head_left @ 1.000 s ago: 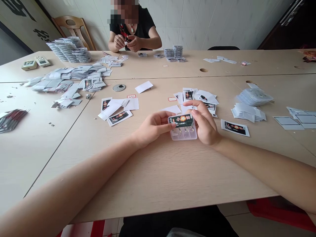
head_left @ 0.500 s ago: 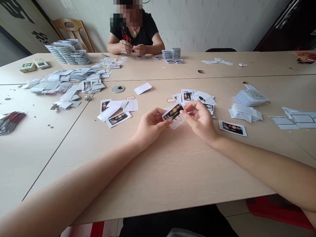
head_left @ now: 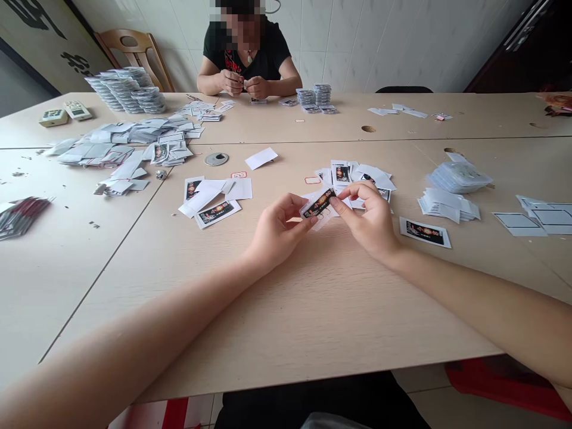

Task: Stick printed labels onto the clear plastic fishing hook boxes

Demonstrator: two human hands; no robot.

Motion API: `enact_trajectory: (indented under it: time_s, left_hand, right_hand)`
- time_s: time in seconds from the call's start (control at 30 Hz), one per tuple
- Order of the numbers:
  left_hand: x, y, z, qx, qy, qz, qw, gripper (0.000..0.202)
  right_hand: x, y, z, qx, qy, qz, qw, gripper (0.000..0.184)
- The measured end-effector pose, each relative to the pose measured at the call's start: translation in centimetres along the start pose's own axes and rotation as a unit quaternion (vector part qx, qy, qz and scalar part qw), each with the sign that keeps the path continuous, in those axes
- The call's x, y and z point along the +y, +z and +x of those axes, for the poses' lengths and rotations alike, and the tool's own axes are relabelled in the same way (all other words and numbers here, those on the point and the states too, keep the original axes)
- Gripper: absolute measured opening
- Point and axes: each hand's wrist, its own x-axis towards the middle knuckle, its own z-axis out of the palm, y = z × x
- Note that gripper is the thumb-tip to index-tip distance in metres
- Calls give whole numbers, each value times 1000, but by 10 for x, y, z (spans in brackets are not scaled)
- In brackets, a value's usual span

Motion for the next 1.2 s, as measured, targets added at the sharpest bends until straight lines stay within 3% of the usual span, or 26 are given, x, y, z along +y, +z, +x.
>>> enact_trajectory:
  time_s: [0.23,0.47,0.67,1.2]
  left_hand:
    - [-2,2,-2,7,21,30,999,16]
    - [-4,3,-4,7,38,67,997,16]
    - [-2,5,-6,8,49,95,994,14]
    - [-2,3,-1,35,-2,60,998,18]
  right_hand:
    - [2,-1,-1,-11,19,27,999,9]
    - [3,2,-5,-43,90,133,986,11]
    - [3,3,-5,-47,105,134,984,13]
    - [0,3,-3,-73,124,134,980,17]
